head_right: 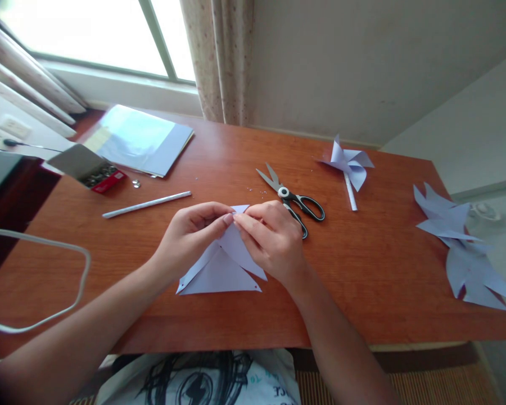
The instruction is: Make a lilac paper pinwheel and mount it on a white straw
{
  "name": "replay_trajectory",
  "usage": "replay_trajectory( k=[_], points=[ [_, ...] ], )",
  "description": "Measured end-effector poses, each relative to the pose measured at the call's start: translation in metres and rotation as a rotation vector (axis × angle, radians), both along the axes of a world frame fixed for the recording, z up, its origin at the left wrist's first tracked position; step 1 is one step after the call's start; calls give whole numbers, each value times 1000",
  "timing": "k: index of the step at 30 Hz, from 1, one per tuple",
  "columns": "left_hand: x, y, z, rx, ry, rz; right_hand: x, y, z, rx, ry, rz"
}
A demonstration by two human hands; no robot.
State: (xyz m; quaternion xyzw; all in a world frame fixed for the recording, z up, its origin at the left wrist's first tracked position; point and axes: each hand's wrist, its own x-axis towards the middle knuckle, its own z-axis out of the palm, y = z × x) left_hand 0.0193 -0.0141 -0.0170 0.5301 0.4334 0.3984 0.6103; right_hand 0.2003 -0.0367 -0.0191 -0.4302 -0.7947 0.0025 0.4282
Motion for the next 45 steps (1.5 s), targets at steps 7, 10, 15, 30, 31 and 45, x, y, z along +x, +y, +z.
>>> replay_trajectory(
  k=[7,10,15,30,31,45],
  points=[
    [1,1,3,-18,-106,-4,-2,0,2,-38,75,4],
    [1,1,2,-27,-105,-1,-4,-1,6,-118,161,2],
    [2,1,4,-35,-82,2,-5,-1,11,-248,323,-34],
    [2,-2,1,235,191,-14,-7,2,9,-603,485,40],
    [2,-3,2,261,217,-9,-7,2,8,-607,489,43],
    [2,-3,0,359,324,9,-6,2,7,-578,431,49]
  ],
)
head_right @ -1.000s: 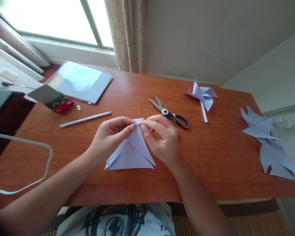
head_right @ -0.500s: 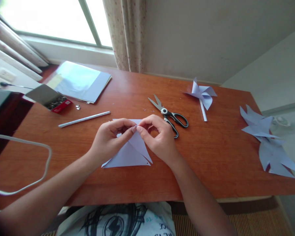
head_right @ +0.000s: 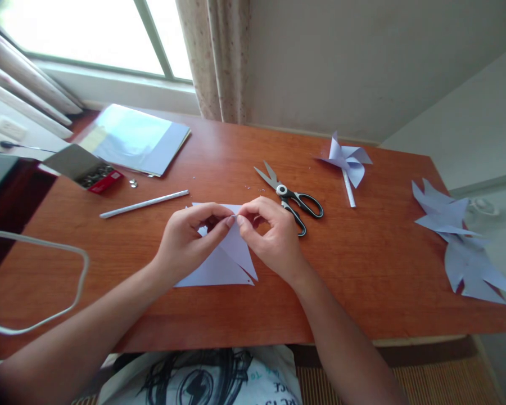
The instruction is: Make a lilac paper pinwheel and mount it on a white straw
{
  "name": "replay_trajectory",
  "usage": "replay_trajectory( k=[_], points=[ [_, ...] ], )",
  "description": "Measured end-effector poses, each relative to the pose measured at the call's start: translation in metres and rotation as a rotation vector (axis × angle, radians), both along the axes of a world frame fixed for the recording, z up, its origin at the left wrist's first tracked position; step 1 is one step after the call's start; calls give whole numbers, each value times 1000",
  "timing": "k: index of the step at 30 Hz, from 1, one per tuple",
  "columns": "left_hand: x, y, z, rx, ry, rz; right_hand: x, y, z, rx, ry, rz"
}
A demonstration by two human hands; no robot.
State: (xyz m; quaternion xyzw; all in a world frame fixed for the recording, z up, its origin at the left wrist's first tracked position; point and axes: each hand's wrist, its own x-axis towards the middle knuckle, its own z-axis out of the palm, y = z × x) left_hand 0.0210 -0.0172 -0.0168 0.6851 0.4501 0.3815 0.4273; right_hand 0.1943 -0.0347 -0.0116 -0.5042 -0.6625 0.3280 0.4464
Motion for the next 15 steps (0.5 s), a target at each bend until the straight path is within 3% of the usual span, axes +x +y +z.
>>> replay_trajectory(
  k=[15],
  points=[
    [-3,2,4,76,15,-11,0,-1,5,96,-151,2]
  ],
)
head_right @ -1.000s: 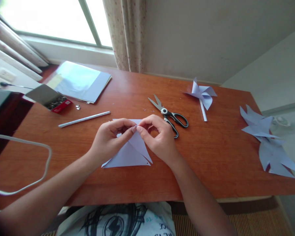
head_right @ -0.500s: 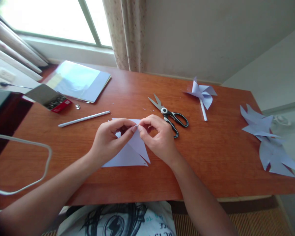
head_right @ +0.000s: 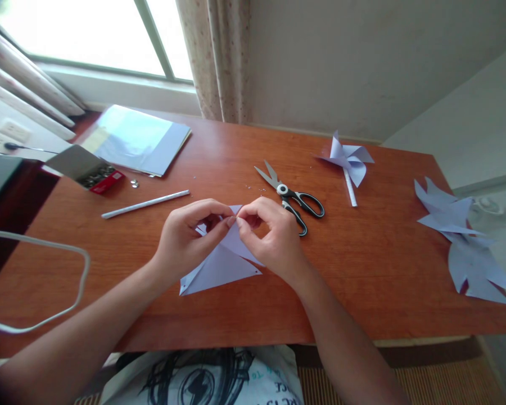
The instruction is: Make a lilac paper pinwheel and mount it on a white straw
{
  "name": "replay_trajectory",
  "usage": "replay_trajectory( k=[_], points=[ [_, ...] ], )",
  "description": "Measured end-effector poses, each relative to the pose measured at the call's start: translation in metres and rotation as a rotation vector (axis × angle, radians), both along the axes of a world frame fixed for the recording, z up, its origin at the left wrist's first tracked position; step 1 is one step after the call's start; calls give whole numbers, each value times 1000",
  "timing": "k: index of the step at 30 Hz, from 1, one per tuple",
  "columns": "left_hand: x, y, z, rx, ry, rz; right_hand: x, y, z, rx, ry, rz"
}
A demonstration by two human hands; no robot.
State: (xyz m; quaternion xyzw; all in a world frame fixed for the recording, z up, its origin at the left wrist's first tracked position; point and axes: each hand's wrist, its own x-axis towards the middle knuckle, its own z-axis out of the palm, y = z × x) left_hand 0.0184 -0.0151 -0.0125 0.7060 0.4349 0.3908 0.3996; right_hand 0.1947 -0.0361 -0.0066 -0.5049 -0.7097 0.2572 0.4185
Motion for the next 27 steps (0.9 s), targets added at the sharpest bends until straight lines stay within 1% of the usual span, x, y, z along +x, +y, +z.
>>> replay_trajectory(
  k=[8,16,22,27],
  points=[
    [2,-1,2,-2,24,4,0,0,-1,-5,-14,2],
    [1,-1,0,5,4,30,1,1,-5,-13,37,-13],
    [2,0,-1,-11,-1,50,1,1,-3,44,-32,-18],
    [1,0,-3,-6,13,38,1,0,-3,66,-63,-15]
  ],
)
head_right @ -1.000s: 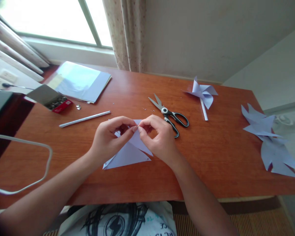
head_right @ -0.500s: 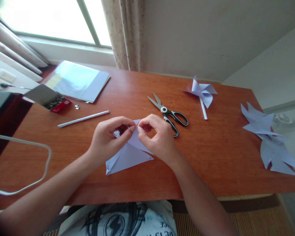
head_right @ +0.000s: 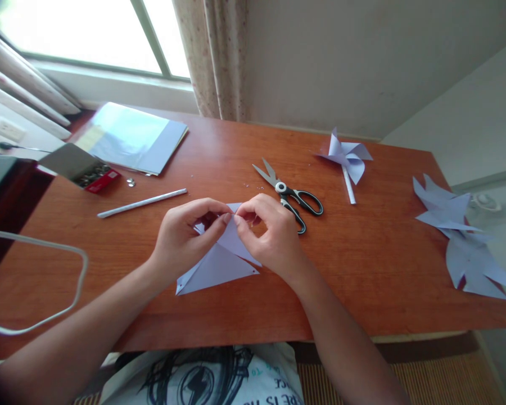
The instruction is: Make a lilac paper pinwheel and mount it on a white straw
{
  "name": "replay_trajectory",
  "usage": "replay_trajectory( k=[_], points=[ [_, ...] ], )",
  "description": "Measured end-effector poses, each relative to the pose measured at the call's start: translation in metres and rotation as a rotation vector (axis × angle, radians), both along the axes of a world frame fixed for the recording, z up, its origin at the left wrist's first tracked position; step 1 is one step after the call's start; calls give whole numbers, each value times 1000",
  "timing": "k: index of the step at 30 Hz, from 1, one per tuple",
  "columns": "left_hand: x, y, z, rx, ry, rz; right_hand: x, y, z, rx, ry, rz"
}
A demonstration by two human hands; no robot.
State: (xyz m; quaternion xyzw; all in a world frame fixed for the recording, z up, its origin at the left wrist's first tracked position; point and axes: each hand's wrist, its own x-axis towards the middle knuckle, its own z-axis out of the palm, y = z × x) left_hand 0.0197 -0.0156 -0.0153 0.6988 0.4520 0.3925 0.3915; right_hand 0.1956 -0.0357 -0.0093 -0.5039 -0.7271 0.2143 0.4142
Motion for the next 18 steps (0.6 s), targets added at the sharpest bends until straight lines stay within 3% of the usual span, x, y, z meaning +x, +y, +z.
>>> replay_trajectory(
  k=[13,18],
  points=[
    [1,-1,0,94,12,-41,0,1,1,44,-28,-17],
    [1,-2,-1,181,52,-37,-3,-1,-3,183,-162,-60]
  ],
)
